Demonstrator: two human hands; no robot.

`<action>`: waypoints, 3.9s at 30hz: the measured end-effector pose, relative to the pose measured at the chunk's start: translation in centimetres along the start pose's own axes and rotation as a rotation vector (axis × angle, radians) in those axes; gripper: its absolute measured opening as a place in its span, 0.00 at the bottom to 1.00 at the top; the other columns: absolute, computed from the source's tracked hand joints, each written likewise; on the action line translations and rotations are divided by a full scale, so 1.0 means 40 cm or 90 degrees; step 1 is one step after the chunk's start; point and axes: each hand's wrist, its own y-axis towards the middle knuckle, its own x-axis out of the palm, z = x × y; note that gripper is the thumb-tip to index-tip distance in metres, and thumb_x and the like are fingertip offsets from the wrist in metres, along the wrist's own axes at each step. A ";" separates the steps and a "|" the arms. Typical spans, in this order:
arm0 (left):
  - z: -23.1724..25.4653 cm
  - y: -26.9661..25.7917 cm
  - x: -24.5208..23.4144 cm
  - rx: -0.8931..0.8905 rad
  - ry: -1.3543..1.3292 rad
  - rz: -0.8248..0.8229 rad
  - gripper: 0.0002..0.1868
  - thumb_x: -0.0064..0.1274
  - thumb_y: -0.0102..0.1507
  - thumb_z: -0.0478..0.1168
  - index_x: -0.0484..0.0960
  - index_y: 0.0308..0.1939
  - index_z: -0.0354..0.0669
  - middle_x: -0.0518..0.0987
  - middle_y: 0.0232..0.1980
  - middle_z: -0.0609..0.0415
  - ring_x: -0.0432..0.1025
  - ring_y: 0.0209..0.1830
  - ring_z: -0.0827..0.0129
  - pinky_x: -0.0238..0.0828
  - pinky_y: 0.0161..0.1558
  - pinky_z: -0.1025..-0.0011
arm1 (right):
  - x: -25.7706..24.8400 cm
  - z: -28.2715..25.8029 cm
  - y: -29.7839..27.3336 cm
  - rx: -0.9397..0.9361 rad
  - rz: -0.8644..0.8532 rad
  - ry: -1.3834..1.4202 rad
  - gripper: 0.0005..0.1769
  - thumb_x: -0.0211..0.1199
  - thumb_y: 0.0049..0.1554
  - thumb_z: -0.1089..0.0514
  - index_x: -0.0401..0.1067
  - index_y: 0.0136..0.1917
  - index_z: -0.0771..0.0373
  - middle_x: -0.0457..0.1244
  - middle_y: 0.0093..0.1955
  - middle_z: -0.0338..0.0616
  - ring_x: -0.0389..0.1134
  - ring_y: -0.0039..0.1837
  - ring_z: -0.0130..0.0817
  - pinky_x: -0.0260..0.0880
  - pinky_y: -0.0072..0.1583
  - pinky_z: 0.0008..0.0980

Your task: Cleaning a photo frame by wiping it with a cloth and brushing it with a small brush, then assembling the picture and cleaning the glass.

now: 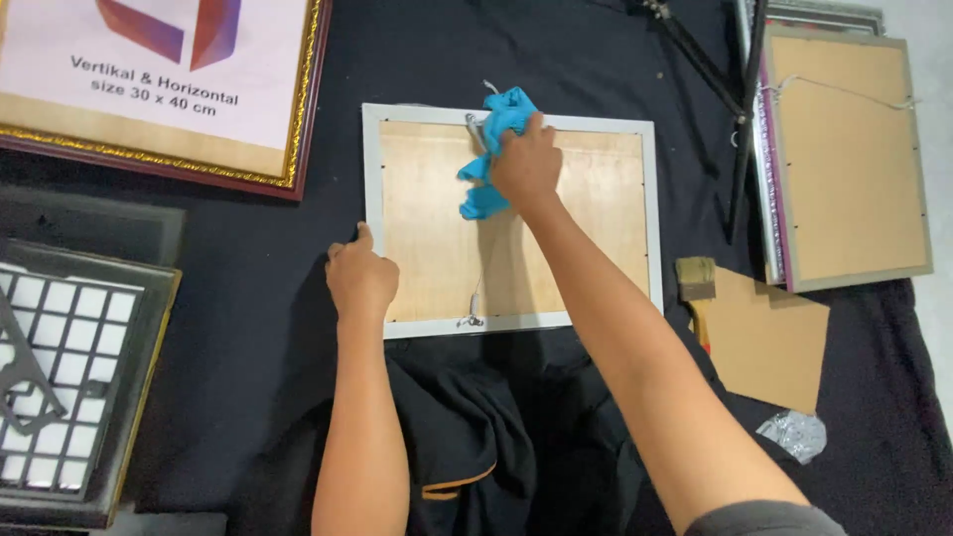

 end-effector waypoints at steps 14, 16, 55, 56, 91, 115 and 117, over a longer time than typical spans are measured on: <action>-0.002 0.011 0.008 -0.011 -0.062 0.015 0.35 0.41 0.63 0.28 0.66 0.77 0.35 0.69 0.62 0.15 0.68 0.63 0.31 0.57 0.66 0.51 | 0.013 0.034 -0.021 -0.059 -0.040 -0.042 0.18 0.68 0.56 0.49 0.80 0.58 0.54 0.53 0.67 0.54 0.62 0.66 0.58 0.75 0.57 0.50; -0.007 0.020 0.020 -0.008 -0.046 0.007 0.35 0.41 0.63 0.28 0.66 0.77 0.36 0.69 0.62 0.16 0.68 0.64 0.31 0.57 0.66 0.50 | 0.035 0.064 -0.052 -0.075 -0.065 -0.046 0.18 0.66 0.57 0.51 0.80 0.60 0.55 0.54 0.67 0.55 0.62 0.67 0.59 0.75 0.58 0.49; -0.055 0.052 0.057 0.054 -0.008 0.064 0.33 0.46 0.63 0.28 0.68 0.75 0.28 0.72 0.63 0.15 0.62 0.69 0.26 0.55 0.68 0.41 | -0.024 0.628 -0.319 -0.370 -0.022 -0.073 0.16 0.64 0.42 0.62 0.84 0.44 0.55 0.73 0.48 0.46 0.74 0.55 0.49 0.70 0.64 0.41; -0.054 0.052 0.056 0.070 -0.006 0.066 0.33 0.46 0.63 0.28 0.68 0.75 0.28 0.73 0.63 0.16 0.62 0.69 0.26 0.55 0.68 0.40 | -0.031 0.615 -0.362 -0.342 -0.088 -0.038 0.14 0.64 0.44 0.61 0.84 0.45 0.56 0.73 0.49 0.48 0.73 0.56 0.52 0.73 0.61 0.45; -0.054 -0.037 -0.098 0.062 -0.238 -0.033 0.31 0.45 0.69 0.38 0.62 0.75 0.26 0.65 0.73 0.28 0.57 0.76 0.40 0.61 0.70 0.46 | 0.049 0.104 -0.698 -0.348 -0.059 -0.017 0.11 0.60 0.47 0.59 0.83 0.38 0.50 0.68 0.48 0.38 0.70 0.52 0.45 0.74 0.49 0.34; -0.072 -0.038 -0.143 0.014 -0.254 0.014 0.29 0.41 0.70 0.37 0.63 0.73 0.23 0.68 0.70 0.23 0.62 0.73 0.35 0.66 0.67 0.43 | 0.051 -0.163 -0.372 -0.419 -0.022 0.031 0.17 0.72 0.47 0.47 0.81 0.47 0.55 0.61 0.50 0.46 0.68 0.54 0.54 0.76 0.47 0.49; -0.061 -0.047 -0.161 0.014 -0.250 -0.016 0.29 0.38 0.70 0.37 0.61 0.75 0.24 0.67 0.71 0.25 0.62 0.74 0.36 0.65 0.67 0.43 | 0.112 -0.140 -0.410 -0.541 -0.075 0.033 0.16 0.71 0.41 0.49 0.81 0.45 0.50 0.61 0.57 0.42 0.69 0.55 0.52 0.77 0.50 0.50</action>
